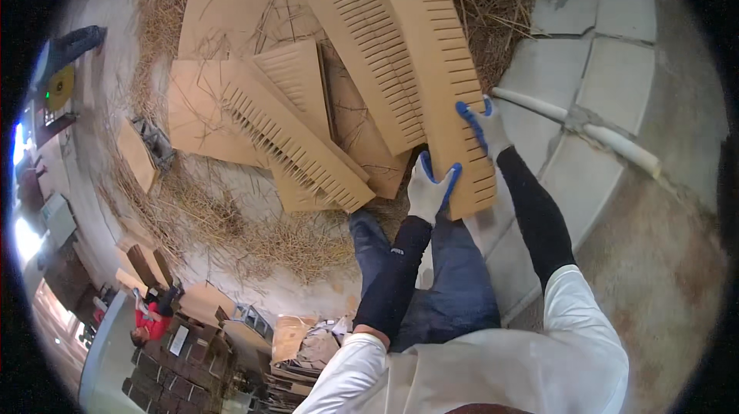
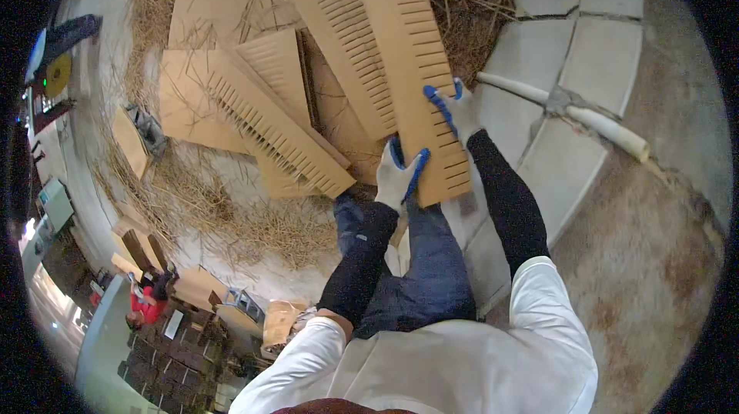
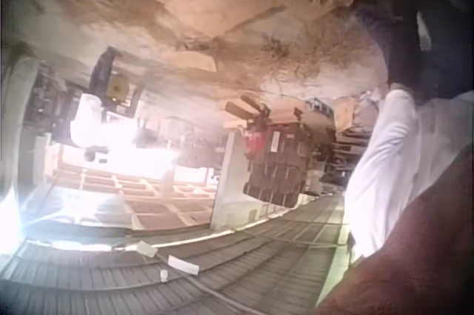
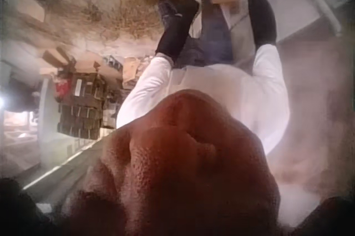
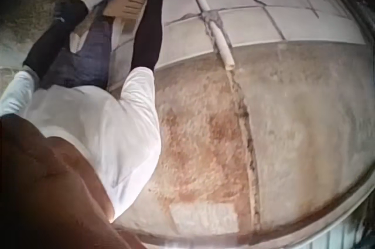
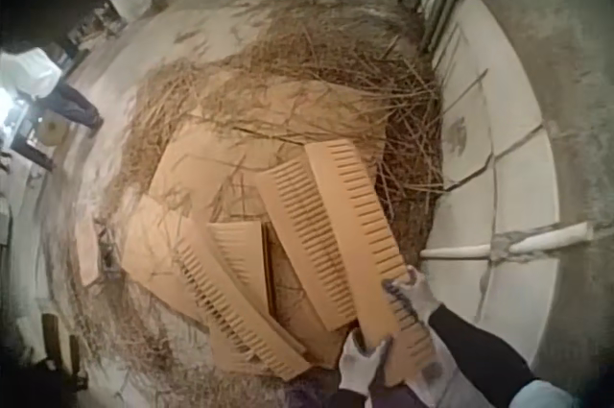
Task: Picking up stacks of slotted corrugated cardboard pieces and moving them to a different stack in the facility.
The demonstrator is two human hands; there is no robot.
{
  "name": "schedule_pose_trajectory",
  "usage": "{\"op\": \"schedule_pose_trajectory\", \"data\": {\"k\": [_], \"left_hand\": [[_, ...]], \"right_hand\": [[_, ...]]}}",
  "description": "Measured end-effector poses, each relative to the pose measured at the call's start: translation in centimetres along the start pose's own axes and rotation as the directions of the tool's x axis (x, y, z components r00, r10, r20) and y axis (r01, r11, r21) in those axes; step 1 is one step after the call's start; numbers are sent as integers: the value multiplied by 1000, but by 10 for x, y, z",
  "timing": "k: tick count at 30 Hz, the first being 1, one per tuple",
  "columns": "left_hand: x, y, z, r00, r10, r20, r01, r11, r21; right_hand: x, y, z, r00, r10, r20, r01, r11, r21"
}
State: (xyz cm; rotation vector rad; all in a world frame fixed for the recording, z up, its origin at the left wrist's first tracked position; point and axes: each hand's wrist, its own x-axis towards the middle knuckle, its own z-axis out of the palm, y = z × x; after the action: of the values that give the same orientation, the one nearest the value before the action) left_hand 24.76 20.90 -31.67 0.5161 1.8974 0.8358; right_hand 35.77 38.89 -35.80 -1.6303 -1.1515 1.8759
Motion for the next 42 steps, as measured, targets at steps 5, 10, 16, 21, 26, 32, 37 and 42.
{"op": "schedule_pose_trajectory", "data": {"k": [5,10,16,21,26,32,37,42], "left_hand": [[79,-36,-3,997,-50,-56,52,998,36],[171,-27,-11,993,-15,-116,18,1000,25],[245,-26,-7,993,8,-119,-2,999,53],[248,-23,17,994,27,-111,-12,991,134],[233,6,11,963,60,-264,-54,998,30],[217,66,-53,818,251,-518,-302,953,-14],[183,121,-119,754,501,-425,-237,811,535],[165,92,-144,749,520,-411,-183,759,625]], "right_hand": [[74,4,2,995,-26,92,30,998,-46],[139,44,24,995,-26,92,41,986,-163],[165,70,46,994,-29,108,50,979,-200],[185,99,24,987,-73,141,90,989,-118],[185,90,11,988,104,110,-103,995,-15],[150,101,-22,927,149,344,-156,988,-10],[97,120,11,776,307,550,-422,902,92],[35,42,105,593,364,718,-526,850,4]]}}
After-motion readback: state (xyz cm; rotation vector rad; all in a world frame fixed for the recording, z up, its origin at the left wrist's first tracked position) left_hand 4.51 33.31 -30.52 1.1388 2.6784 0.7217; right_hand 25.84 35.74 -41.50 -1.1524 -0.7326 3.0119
